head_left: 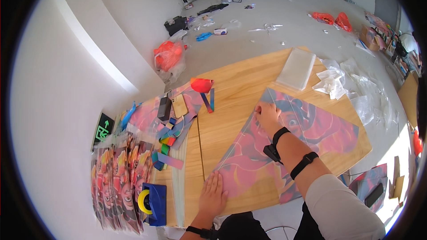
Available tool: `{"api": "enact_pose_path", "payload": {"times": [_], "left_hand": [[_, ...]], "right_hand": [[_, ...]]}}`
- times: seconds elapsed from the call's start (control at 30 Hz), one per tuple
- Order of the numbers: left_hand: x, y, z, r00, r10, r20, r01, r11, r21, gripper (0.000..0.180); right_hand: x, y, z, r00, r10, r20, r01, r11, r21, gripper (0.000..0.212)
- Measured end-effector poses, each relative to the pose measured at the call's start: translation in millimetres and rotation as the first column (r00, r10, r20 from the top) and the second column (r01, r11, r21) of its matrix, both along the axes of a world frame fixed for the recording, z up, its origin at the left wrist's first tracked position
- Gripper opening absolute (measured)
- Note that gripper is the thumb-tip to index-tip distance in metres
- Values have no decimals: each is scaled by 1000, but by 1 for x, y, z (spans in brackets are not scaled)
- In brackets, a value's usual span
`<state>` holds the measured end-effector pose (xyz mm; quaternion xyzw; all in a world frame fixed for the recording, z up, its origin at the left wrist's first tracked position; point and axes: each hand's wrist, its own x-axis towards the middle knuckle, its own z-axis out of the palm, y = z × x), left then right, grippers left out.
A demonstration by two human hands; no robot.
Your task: Assembling a decorative kite by attaching supporting sticks and securing them with adhesive tape.
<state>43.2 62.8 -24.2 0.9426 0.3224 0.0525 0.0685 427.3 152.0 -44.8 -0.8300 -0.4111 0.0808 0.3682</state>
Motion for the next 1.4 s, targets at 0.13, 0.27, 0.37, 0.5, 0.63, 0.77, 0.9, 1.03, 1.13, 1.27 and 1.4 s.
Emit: {"api": "enact_pose_path", "payload": {"times": [0.13, 0.27, 0.37, 0.5, 0.63, 0.77, 0.9, 1.03, 1.13, 1.27, 1.4], "left_hand": [[2, -3, 4, 1000, 21, 2, -21, 1000, 2, 67], [3, -2, 1, 999, 11, 37, -12, 1000, 16, 66], [-7, -2, -1, 999, 5, 41, -6, 999, 48, 65], [-3, 1, -1, 995, -46, 93, 42, 998, 42, 65], [-1, 0, 2, 996, -31, 86, 31, 1000, 1, 65], [0, 0, -4, 997, -35, 74, 34, 999, 8, 65], [-2, 0, -7, 999, -4, 52, 3, 1000, 27, 67], [-3, -1, -5, 998, 0, 59, -2, 1000, 28, 66], [-5, -1, -4, 998, 2, 64, -3, 1000, 27, 65], [-3, 0, -5, 997, 12, 70, -14, 999, 31, 65], [-3, -2, -5, 997, 12, 71, -14, 999, 30, 64]], "right_hand": [[13, 2, 0, 985, -161, -57, 163, 986, 43, 18], [-1, -4, 1, 997, -64, 31, 55, 971, 233, 27], [-72, -37, 25, 797, 521, 304, -570, 816, 96, 33], [-149, -92, 3, 427, 747, 509, -777, 591, -216, 46], [-163, -102, -13, 449, 756, 477, -772, 596, -218, 49], [-143, -94, -16, 440, 774, 456, -780, 581, -233, 47], [-113, -80, -2, 494, 787, 371, -757, 599, -262, 48], [-77, -68, -11, 518, 675, 526, -696, 690, -199, 47], [-68, -63, -2, 506, 652, 565, -659, 715, -235, 46], [-59, -57, -4, 678, 584, 446, -578, 799, -167, 46], [-40, -53, -1, 905, 355, 236, -374, 927, 42, 48]]}}
